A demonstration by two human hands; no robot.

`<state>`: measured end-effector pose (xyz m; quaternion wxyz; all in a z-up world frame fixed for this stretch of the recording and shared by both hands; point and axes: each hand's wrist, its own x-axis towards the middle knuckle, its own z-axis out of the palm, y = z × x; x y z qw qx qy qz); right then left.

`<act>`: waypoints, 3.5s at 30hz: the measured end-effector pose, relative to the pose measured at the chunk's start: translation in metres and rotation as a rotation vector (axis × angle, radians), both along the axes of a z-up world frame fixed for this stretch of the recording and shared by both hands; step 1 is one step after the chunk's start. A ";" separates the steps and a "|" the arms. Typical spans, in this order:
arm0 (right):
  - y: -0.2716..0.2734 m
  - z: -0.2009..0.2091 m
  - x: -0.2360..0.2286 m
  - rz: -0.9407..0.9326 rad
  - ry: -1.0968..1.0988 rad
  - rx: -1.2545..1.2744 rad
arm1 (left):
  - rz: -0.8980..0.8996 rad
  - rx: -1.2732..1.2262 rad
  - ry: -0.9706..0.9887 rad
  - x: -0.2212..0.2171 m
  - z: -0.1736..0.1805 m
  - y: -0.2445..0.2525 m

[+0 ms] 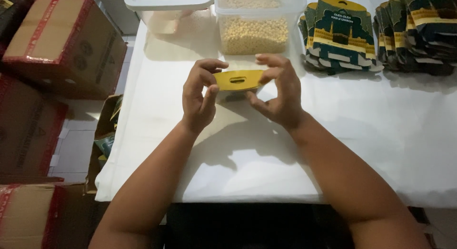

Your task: Opening and folding flat packaging pouches into a three-dimensional box shape.

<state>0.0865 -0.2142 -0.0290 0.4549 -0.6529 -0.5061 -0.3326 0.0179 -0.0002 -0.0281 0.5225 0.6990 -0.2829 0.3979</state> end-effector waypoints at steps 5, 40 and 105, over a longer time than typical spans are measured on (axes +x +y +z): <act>0.008 0.008 -0.014 -0.264 -0.182 -0.077 | -0.045 -0.055 0.078 -0.002 -0.009 -0.002; 0.017 -0.034 0.001 0.201 0.547 0.059 | -0.259 -0.033 0.777 0.018 -0.046 0.033; -0.141 0.057 0.158 -0.797 0.370 -0.486 | 0.098 0.555 0.631 0.027 -0.016 -0.010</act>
